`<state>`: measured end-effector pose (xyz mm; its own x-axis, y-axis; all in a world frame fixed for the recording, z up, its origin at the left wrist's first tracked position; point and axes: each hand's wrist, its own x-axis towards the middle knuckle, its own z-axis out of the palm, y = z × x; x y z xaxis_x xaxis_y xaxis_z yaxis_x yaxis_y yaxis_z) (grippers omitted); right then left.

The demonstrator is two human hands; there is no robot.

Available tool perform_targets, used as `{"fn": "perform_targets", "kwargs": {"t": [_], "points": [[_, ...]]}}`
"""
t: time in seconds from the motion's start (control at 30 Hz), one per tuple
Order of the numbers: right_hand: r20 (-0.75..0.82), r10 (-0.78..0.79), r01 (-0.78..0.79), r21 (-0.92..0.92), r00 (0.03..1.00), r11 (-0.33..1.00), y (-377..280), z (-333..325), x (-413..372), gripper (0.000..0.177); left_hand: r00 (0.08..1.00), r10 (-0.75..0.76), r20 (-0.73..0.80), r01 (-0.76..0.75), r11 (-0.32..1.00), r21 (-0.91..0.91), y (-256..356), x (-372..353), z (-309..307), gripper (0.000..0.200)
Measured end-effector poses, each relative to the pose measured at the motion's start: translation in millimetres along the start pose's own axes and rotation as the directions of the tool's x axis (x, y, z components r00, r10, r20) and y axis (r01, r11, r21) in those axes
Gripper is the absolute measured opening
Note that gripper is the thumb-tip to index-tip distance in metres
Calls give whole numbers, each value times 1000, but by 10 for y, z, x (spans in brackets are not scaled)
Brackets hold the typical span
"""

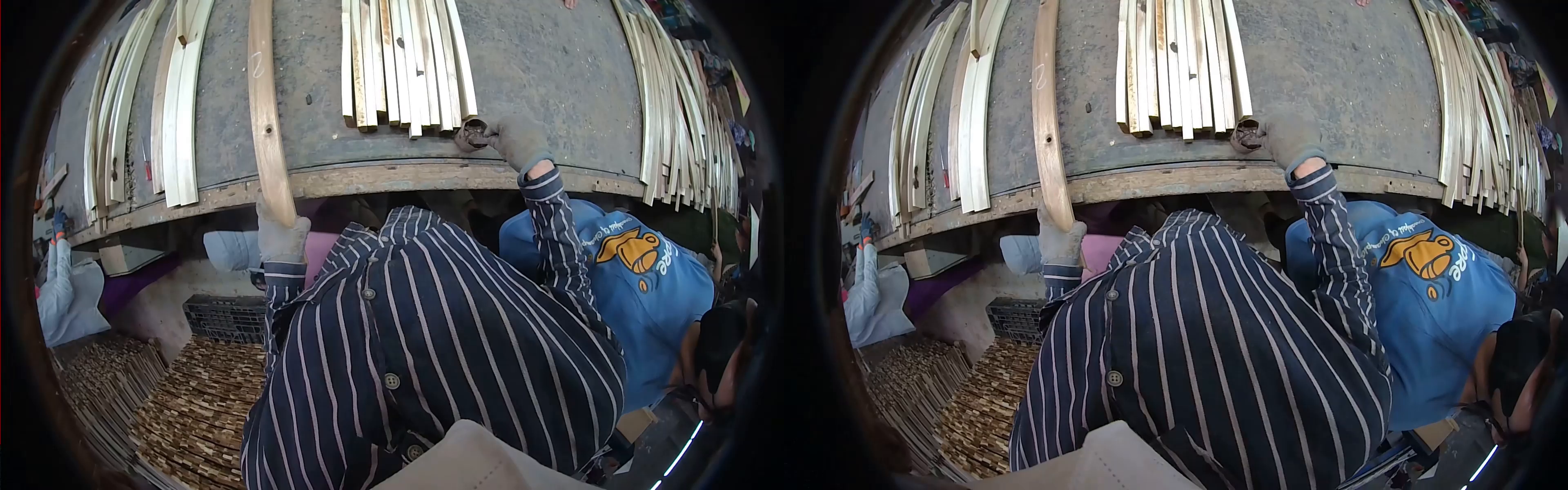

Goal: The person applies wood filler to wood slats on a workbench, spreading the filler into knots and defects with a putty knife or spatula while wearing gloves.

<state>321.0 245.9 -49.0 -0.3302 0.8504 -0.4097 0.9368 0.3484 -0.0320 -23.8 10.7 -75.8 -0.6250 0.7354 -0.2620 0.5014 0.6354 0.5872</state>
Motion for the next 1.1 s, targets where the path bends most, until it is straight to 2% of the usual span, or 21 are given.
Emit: {"fn": "perform_targets", "kwargs": {"t": [0.03,0.07,0.13,0.27,0.33,0.37,0.43,0.47,0.5,0.53,0.57,0.63,0.67,0.77,0.8,0.83,0.87,0.9,0.93,1.0,1.1], "points": [[-55,-14,16,37,998,999,6,3,-43,16,1000,-12,21,12,1000,-15,5,2,0,88],[-56,-8,10,40,998,999,34,25,-52,16,1000,-7,24,7,1000,-13,-36,12,19,88],[-24,9,-4,191,1000,982,111,63,-49,16,1000,14,4,-14,999,34,-115,42,54,89],[-56,-1,17,284,998,959,204,88,-72,17,1000,15,8,-15,999,30,-124,54,48,91],[28,52,-59,472,998,880,224,84,-90,17,999,36,12,-36,999,26,-92,47,31,90],[24,58,-62,470,998,880,232,73,-100,17,999,42,14,-42,999,22,-91,40,37,90],[137,79,-153,699,987,698,242,45,-124,16,1000,0,-8,1,999,36,-89,29,49,88],[125,111,-167,695,986,699,255,44,-120,16,997,-58,41,63,989,-135,-64,12,31,86],[153,71,-163,763,986,625,280,66,-115,18,999,9,-34,-12,997,-80,-260,59,135,86],[170,27,-157,824,985,544,316,36,-117,19,999,7,-35,-10,996,-94,-255,58,139,85],[151,66,-162,823,986,545,311,-37,-142,19,999,-2,-43,-3,995,-103,-208,73,137,85],[-5,-6,7,907,1000,421,172,-123,-179,20,1000,-16,-16,14,995,-102,6,17,63,84],[-69,-4,63,877,998,476,88,-156,-151,17,998,-68,-15,67,994,-86,62,-77,6,84],[-153,-101,180,901,983,394,-335,-213,-55,20,996,80,-50,-87,982,-165,-10,-224,-34,76],[-179,-115,213,853,977,477,-598,-335,-89,20,997,53,-65,-56,997,-52,74,-314,-97,74],[-172,-203,249,850,964,464,-858,-247,-10,20,999,2,-41,-4,999,-37,95,-372,-138,75],[-312,-236,388,809,920,442,-1063,-132,54,18,999,-52,-11,52,998,40,60,-393,-147,80],[-445,-251,510,753,860,414,-1225,-49,80,16,1000,-6,-3,7,997,78,-82,-398,-115,84],[-608,-310,671,559,731,486,-1408,-182,-9,15,999,22,-36,-18,996,91,-54,-473,-170,84],[-612,-390,716,490,689,497,-1716,-111,22,15,996,77,-43,-71,990,120,-96,-526,-187,85],[-638,-467,775,370,612,512,-2046,52,108,16,1000,17,-22,-14,993,121,-80,-597,-255,86]]}}
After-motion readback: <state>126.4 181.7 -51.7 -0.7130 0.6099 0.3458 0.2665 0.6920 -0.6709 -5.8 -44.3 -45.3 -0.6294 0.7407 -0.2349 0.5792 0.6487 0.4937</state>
